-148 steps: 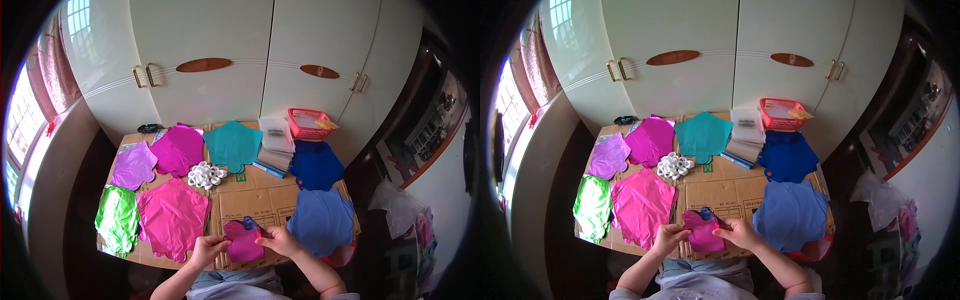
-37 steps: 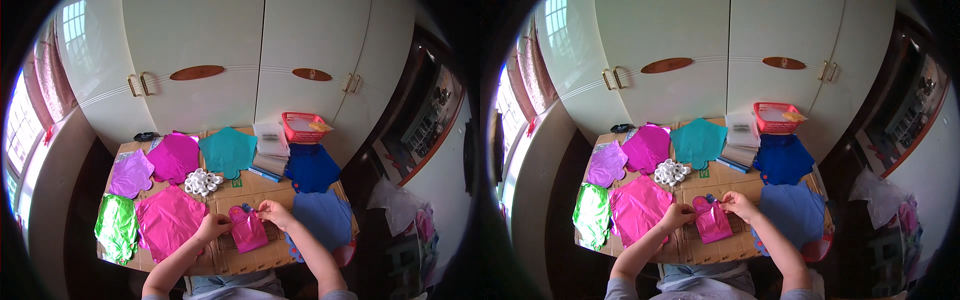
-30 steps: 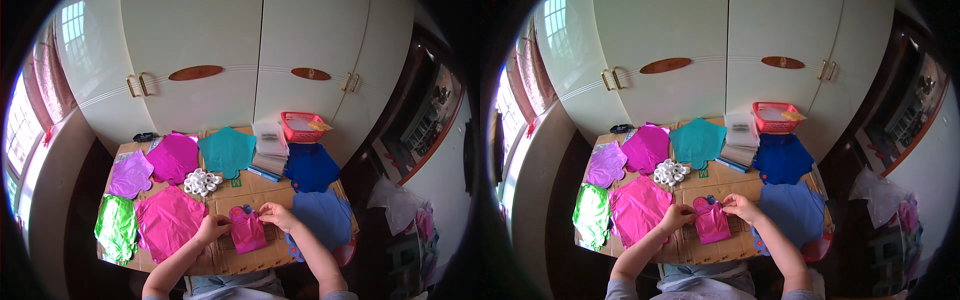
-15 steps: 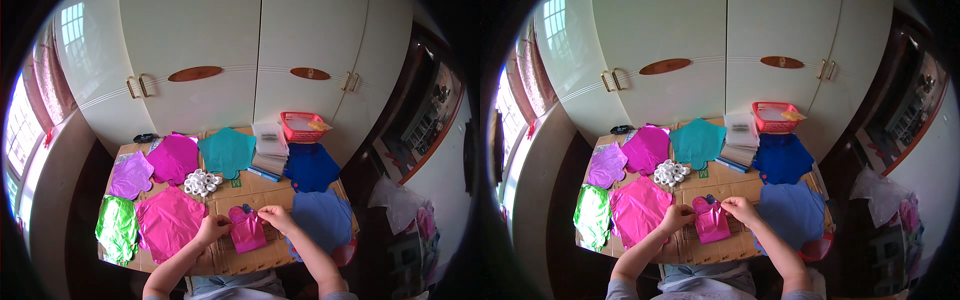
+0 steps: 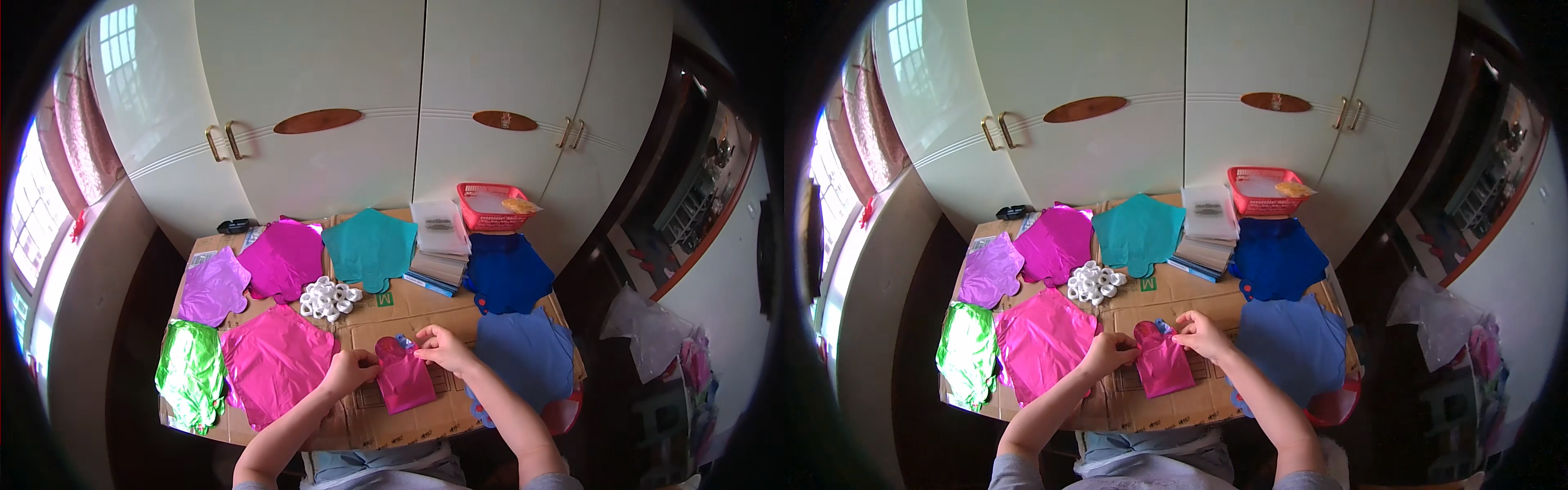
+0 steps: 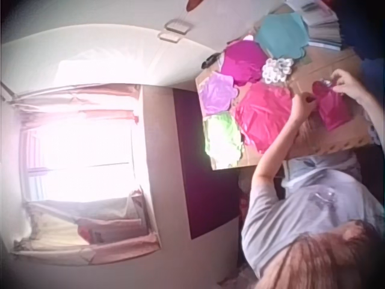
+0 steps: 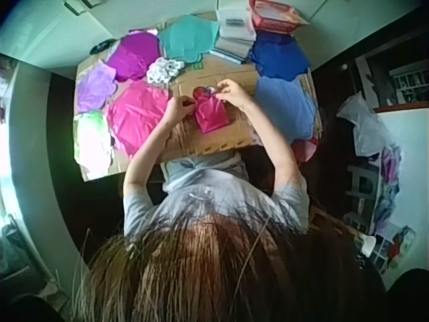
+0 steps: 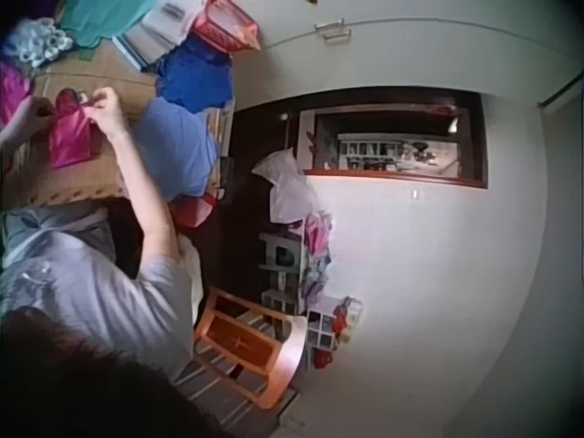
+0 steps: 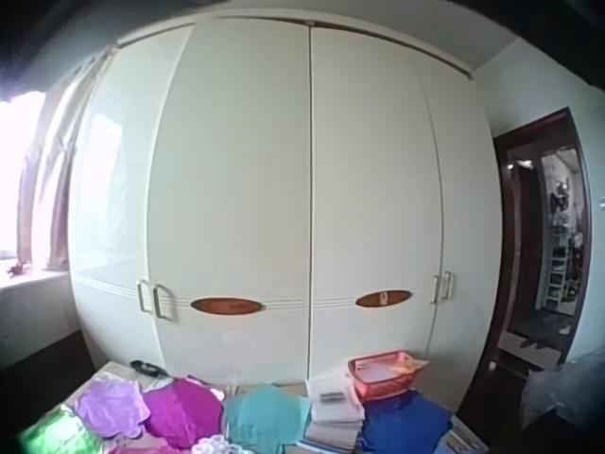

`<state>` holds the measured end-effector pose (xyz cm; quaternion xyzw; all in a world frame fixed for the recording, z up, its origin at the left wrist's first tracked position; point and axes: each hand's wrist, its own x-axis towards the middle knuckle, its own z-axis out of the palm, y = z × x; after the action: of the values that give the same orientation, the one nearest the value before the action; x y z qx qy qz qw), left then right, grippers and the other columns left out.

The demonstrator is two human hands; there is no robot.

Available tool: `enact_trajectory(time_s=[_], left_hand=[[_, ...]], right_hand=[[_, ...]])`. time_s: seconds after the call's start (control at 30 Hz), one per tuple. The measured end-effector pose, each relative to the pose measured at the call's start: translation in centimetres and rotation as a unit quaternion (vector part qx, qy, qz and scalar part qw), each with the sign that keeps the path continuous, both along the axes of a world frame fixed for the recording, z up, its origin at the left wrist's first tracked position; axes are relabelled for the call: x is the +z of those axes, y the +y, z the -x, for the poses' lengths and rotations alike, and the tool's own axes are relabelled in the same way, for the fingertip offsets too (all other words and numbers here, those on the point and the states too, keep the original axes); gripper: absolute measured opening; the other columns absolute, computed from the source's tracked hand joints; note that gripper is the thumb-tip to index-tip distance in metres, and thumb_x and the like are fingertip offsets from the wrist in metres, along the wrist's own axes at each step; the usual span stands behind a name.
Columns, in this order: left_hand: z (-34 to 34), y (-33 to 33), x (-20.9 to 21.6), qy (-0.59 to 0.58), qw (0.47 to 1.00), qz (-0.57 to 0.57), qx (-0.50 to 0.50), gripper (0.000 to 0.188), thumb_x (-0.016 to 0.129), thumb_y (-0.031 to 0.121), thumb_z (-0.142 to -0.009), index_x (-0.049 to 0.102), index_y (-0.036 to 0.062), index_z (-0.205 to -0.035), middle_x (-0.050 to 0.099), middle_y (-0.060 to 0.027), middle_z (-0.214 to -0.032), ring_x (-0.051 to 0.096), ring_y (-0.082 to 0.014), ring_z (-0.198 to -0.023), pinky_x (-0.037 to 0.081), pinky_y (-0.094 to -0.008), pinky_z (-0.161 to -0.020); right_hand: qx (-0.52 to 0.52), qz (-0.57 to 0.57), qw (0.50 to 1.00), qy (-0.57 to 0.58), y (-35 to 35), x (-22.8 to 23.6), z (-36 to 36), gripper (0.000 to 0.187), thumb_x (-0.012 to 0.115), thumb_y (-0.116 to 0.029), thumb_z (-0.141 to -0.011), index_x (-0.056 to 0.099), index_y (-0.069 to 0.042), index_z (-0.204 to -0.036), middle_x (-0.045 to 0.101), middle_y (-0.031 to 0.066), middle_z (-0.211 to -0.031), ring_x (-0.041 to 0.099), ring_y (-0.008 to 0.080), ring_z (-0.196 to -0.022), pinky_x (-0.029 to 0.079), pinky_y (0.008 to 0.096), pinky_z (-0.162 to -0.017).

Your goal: Folding colorful thin sheets over cardboard backings and inserting them into plastic packaging bags.

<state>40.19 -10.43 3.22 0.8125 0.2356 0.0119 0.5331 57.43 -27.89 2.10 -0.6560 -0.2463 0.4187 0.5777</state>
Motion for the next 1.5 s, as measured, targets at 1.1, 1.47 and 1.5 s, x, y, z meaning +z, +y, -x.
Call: enact_trajectory(time_s=[1.1,1.47,1.5], left_hand=[[1.9,-1.5,-0.4,-0.183,0.838,-0.459,-0.23,0.011,0.058,0.01,-0.075,0.06,0.0077,-0.086,0.056,-0.008,-0.083,0.058,-0.0243,-0.081,0.052,-0.0348,-0.067],[1.9,-2.2,-0.1,-0.166,0.789,-0.527,-0.267,0.009,0.059,0.013,-0.071,0.055,0.0073,-0.076,0.052,-0.0061,-0.082,0.056,-0.0211,-0.081,0.052,-0.0306,-0.065],[2.0,-2.2,0.0,-0.167,0.792,-0.523,-0.267,0.008,0.059,0.013,-0.071,0.056,0.0073,-0.076,0.053,-0.0063,-0.082,0.057,-0.0212,-0.081,0.052,-0.0304,-0.065]], right_hand=[[0.105,-0.092,0.833,-0.535,-0.3,-1.0,0.6,0.016,0.06,0.004,-0.071,0.055,-0.004,-0.084,0.059,0.0111,-0.08,0.059,0.0315,-0.085,0.048,0.0393,-0.074],[0.033,0.019,0.689,-0.724,-1.2,1.0,6.6,0.031,0.053,-0.01,-0.084,0.056,-0.001,-0.113,0.058,0.0114,-0.112,0.055,0.0254,-0.111,0.042,0.0397,-0.099],[0.025,0.013,0.681,-0.731,-1.4,0.6,6.7,0.03,0.053,-0.01,-0.083,0.057,-0.001,-0.111,0.059,0.0111,-0.111,0.056,0.025,-0.11,0.042,0.0396,-0.1]])
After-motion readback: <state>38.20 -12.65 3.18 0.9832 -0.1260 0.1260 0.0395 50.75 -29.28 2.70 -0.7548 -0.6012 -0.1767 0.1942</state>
